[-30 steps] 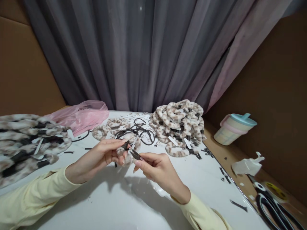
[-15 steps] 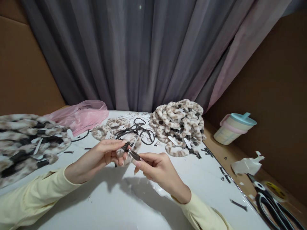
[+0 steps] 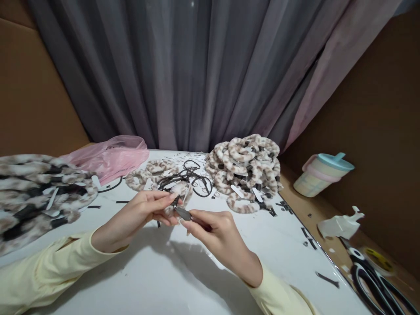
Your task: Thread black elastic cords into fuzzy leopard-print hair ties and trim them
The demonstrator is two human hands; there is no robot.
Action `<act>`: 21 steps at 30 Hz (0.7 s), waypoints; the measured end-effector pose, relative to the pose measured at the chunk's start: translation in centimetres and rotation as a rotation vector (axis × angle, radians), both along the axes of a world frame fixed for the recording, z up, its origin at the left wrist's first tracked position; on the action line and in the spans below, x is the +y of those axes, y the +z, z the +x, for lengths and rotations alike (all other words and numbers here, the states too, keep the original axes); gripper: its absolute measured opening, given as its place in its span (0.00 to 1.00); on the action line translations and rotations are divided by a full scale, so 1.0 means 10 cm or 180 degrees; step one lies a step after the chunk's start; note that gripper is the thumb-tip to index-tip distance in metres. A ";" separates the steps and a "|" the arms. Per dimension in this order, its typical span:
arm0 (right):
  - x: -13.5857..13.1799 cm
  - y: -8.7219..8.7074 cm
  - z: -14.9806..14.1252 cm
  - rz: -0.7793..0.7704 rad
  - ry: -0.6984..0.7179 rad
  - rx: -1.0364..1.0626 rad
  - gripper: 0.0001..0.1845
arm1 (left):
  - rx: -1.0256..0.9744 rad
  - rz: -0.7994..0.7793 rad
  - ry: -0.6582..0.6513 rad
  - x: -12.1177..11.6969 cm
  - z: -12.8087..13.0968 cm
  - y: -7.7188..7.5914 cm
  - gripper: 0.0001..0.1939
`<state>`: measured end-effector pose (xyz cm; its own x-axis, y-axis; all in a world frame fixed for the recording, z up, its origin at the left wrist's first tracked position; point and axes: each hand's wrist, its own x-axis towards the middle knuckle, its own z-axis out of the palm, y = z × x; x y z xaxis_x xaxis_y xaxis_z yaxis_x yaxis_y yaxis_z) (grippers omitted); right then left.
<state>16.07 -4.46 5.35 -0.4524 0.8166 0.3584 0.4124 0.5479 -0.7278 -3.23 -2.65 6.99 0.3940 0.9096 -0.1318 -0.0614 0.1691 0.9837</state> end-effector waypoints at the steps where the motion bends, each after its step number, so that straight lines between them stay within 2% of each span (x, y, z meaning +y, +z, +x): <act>1: 0.00 -0.02 -0.01 0.0328 -0.0054 -0.0104 0.14 | 0.0031 0.0025 0.0043 0.00 0.01 -0.01 0.16; 4: 0.01 -0.10 -0.02 0.1299 -0.0221 -0.0332 0.10 | 0.0044 0.0060 0.0142 0.02 0.02 -0.05 0.16; 6: 0.01 -0.14 -0.03 0.1686 -0.0285 -0.0542 0.09 | -0.0005 0.0056 0.0236 0.03 0.03 -0.08 0.16; 11: 0.01 -0.17 -0.04 0.2139 -0.0379 -0.1146 0.10 | -0.0074 -0.0028 0.0368 0.05 0.05 -0.13 0.15; 17: 0.02 -0.13 -0.05 0.2732 -0.0268 -0.1884 0.16 | -0.0132 -0.0115 0.0509 0.06 0.08 -0.14 0.16; 21: -0.01 -0.08 -0.10 0.2958 -0.0453 -0.2396 0.15 | -0.0215 -0.0230 0.0678 0.05 0.11 -0.13 0.16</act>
<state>15.05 -4.51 4.53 -0.7276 0.4461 0.5211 0.6636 0.6503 0.3698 -2.17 -2.13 5.66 0.2042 0.9623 -0.1794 -0.1685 0.2151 0.9619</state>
